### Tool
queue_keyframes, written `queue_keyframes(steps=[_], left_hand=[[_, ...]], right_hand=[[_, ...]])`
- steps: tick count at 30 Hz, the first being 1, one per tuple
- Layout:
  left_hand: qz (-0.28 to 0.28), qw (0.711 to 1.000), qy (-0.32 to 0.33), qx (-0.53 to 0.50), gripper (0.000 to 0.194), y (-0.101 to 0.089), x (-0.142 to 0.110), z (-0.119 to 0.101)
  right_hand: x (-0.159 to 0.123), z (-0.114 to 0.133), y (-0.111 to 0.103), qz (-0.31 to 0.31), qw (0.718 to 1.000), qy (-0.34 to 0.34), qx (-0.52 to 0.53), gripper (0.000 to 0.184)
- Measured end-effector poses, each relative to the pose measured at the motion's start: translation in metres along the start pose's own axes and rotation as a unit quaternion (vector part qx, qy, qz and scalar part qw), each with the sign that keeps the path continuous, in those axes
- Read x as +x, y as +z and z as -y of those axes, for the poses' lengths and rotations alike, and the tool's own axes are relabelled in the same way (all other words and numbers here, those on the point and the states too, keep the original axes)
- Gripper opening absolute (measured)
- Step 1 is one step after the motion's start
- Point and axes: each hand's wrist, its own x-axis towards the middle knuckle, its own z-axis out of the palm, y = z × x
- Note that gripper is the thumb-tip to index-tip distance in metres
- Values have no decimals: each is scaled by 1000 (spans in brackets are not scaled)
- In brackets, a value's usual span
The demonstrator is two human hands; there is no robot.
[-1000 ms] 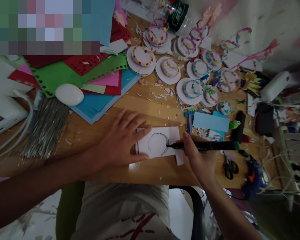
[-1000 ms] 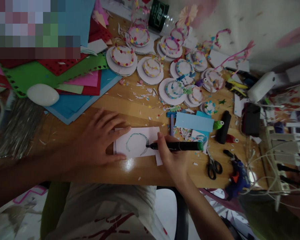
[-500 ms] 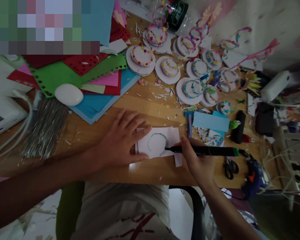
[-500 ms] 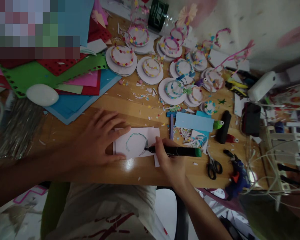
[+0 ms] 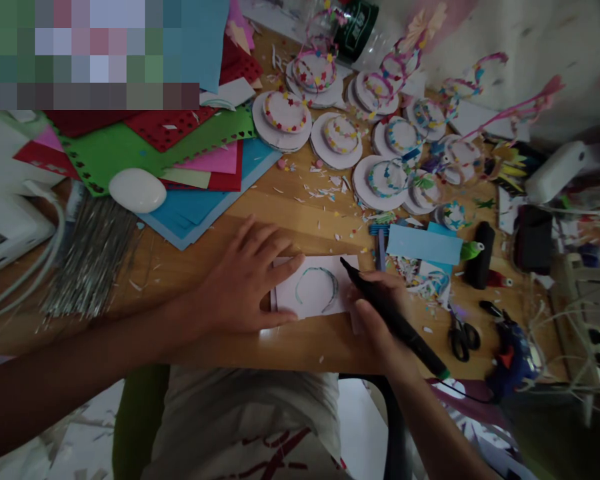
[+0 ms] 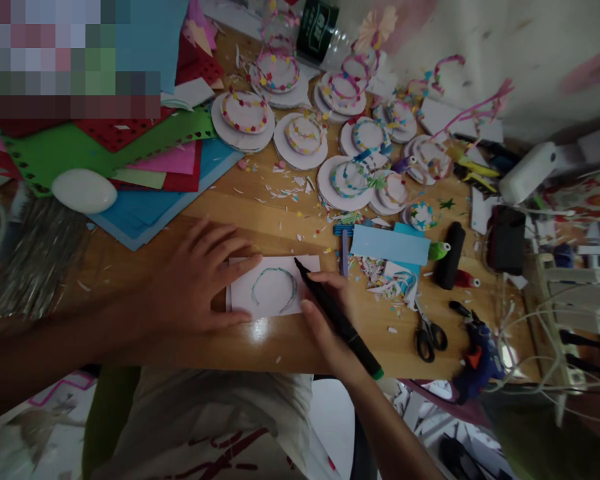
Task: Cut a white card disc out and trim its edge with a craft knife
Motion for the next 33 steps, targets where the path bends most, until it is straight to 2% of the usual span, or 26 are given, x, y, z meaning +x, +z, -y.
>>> queue_keyframes(steps=[8, 14, 21, 29, 33], left_hand=[[-37, 999, 16, -1, 71, 1, 4, 1], [-26, 999, 21, 8, 74, 1, 5, 3], [39, 998, 42, -1, 74, -3, 8, -2], [56, 998, 31, -5, 73, -3, 12, -4], [46, 998, 37, -11, 73, -2, 12, -4]], right_hand=[[4, -7, 10, -61, 998, -26, 15, 20], [14, -6, 12, -63, 996, -60, -25, 22], [20, -8, 13, -55, 993, -95, -37, 20], [24, -8, 11, -72, 991, -101, -39, 21], [26, -7, 10, -68, 991, -108, -37, 22]])
